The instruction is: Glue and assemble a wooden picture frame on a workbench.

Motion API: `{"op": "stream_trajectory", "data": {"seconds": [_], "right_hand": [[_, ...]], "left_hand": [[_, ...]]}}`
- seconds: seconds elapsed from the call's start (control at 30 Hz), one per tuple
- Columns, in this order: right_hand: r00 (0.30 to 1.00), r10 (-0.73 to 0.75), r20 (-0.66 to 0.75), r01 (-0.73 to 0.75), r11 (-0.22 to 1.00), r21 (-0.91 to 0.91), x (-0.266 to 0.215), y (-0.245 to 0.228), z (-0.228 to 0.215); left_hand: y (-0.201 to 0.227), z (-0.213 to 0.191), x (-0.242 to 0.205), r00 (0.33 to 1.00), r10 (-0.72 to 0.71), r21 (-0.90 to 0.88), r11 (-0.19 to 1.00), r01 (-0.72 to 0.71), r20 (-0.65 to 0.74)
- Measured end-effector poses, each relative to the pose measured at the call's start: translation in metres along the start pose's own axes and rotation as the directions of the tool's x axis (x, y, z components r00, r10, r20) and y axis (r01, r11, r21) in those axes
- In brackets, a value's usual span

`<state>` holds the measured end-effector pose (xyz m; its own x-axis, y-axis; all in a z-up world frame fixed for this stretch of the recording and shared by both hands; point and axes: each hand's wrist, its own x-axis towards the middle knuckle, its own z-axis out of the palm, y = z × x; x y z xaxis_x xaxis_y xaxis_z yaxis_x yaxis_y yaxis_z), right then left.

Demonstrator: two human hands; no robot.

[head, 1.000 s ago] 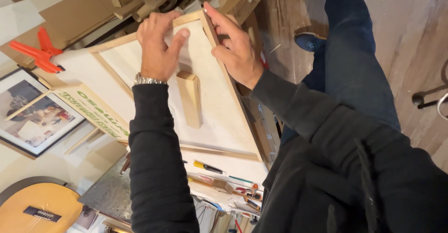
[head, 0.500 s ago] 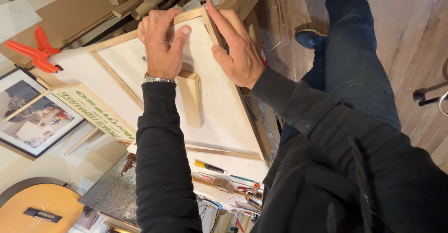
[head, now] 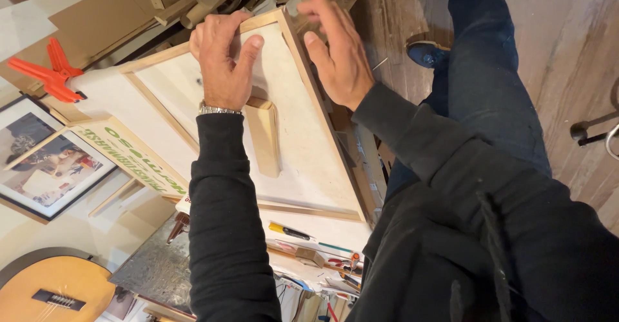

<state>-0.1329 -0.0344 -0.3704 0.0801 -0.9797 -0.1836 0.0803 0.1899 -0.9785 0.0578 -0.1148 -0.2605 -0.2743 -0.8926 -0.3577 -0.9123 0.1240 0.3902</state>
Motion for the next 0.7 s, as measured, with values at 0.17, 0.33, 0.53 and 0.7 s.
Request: {"op": "stream_trajectory", "data": {"seconds": [0.17, 0.33, 0.53, 0.7], "right_hand": [[0.987, -0.161, -0.013, 0.162, 0.985, 0.067, -0.005, -0.021, -0.012], [0.987, -0.158, -0.018, 0.157, 0.987, -0.031, -0.010, -0.035, -0.003], [0.952, -0.306, -0.006, 0.306, 0.951, -0.032, 0.012, -0.071, -0.026], [0.966, -0.241, -0.098, 0.242, 0.970, 0.002, 0.011, 0.006, -0.053]], "left_hand": [[-0.001, 0.001, -0.001, 0.999, 0.031, 0.006, 1.000, -0.031, -0.012], [0.000, 0.001, -0.001, 0.999, 0.032, 0.012, 0.999, -0.032, -0.015], [0.000, 0.002, 0.001, 1.000, 0.009, 0.007, 1.000, -0.009, -0.018], [-0.003, 0.001, -0.002, 0.996, 0.081, 0.025, 0.996, -0.080, -0.048]]}}
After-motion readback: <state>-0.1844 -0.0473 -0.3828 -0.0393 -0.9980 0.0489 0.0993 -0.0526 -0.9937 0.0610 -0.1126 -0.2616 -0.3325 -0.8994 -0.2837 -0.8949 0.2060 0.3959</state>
